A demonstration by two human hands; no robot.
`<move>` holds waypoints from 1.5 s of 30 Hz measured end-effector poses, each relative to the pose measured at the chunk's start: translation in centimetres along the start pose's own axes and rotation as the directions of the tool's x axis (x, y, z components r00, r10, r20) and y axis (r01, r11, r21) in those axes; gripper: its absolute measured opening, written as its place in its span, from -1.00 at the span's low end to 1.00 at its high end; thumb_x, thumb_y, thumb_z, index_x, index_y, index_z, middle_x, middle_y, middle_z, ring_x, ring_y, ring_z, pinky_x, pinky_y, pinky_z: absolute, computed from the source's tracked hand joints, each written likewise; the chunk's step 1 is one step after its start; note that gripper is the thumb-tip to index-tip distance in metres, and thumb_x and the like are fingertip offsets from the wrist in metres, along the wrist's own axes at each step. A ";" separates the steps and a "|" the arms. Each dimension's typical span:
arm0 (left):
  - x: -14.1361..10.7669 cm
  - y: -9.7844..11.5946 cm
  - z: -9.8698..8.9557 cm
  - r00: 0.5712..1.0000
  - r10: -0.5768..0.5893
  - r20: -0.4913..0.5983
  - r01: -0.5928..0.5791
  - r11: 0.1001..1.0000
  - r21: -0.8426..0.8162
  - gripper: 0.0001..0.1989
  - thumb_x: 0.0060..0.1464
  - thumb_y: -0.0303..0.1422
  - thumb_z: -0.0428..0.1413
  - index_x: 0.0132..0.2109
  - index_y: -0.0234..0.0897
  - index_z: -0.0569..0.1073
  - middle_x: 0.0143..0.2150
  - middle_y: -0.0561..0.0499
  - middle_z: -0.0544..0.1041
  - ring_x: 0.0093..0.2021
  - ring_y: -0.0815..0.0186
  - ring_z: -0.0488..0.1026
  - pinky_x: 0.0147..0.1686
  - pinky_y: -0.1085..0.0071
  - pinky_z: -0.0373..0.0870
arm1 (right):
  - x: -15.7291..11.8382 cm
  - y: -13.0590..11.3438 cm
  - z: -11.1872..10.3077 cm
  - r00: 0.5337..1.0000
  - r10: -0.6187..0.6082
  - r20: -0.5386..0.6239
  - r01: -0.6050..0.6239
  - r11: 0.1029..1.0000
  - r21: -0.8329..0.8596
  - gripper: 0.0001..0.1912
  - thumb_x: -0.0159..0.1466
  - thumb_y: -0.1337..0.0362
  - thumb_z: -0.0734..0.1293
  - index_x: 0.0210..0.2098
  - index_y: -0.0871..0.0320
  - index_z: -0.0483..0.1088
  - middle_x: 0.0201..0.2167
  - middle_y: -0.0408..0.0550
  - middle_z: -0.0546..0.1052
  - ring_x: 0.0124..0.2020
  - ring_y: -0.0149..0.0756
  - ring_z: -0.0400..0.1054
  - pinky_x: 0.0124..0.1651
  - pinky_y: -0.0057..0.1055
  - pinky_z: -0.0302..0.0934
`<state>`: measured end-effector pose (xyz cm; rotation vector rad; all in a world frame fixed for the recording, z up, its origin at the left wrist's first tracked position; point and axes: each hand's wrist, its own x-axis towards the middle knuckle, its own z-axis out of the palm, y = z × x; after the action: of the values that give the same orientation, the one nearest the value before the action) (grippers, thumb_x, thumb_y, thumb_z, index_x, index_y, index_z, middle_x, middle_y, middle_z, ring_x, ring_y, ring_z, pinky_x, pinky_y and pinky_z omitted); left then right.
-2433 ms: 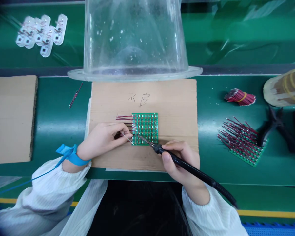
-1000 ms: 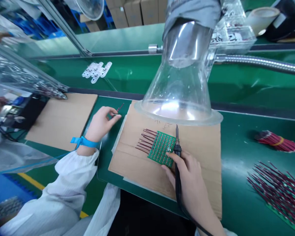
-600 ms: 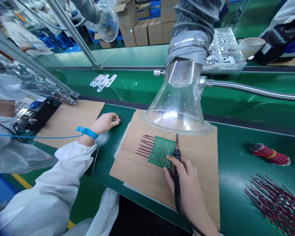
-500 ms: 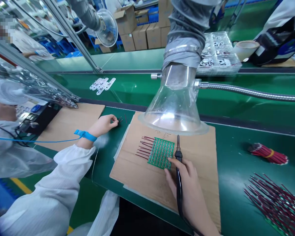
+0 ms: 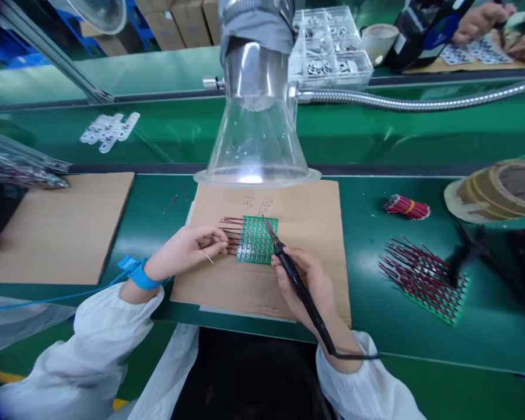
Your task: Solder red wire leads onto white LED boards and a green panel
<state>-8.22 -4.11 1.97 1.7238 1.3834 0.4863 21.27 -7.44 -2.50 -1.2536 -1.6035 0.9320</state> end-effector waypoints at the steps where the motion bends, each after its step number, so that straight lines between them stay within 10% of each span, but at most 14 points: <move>1: 0.1 0.1 0.5 1.000 0.025 0.002 -0.025 0.998 0.050 -0.83 0.38 -0.26 0.16 -0.15 -0.23 0.58 -0.38 0.06 0.66 -0.42 0.36 0.55 -0.39 0.44 0.42 | -0.2 -0.1 0.1 1.000 0.017 -0.007 -0.017 1.000 0.027 -0.69 0.42 0.14 0.44 0.08 0.03 0.36 -0.17 0.02 0.75 -0.10 -0.07 0.71 0.04 -0.05 0.61; 11: 0.3 -1.4 1.3 0.948 0.318 0.015 -0.309 0.910 0.276 -0.82 0.45 -0.33 0.08 -0.12 -0.22 0.57 -0.24 0.03 0.69 -0.28 0.31 0.57 -0.25 0.40 0.40 | -1.6 0.0 -0.6 0.992 -0.009 -0.124 0.013 1.000 0.028 -0.78 0.39 0.12 0.49 -0.05 0.01 0.47 -0.27 -0.04 0.70 -0.26 -0.08 0.69 -0.20 -0.12 0.60; 20: 0.3 -1.4 1.6 0.963 0.265 0.053 -0.267 0.906 0.328 -0.74 0.46 -0.24 0.09 -0.25 -0.21 0.47 -0.31 0.05 0.61 -0.34 0.31 0.51 -0.32 0.39 0.31 | -1.3 -0.1 -0.9 0.998 0.021 0.052 -0.022 1.000 0.015 -0.85 0.41 0.14 0.46 -0.11 0.02 0.49 -0.29 -0.07 0.67 -0.33 -0.17 0.64 -0.27 -0.23 0.54; 45: 0.4 -1.1 2.2 0.975 0.221 0.000 -0.209 0.920 0.330 -0.76 0.40 -0.28 0.12 -0.30 -0.21 0.42 -0.40 0.10 0.53 -0.39 0.34 0.46 -0.38 0.40 0.22 | -1.0 -0.7 -0.7 0.996 0.009 0.085 -0.007 1.000 -0.018 -0.89 0.42 0.16 0.45 -0.10 0.00 0.50 -0.27 -0.08 0.69 -0.34 -0.19 0.66 -0.30 -0.29 0.54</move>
<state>-7.13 -4.51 -0.26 2.1649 1.3652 0.4257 21.84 -8.55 -1.77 -1.2482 -1.6772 0.9892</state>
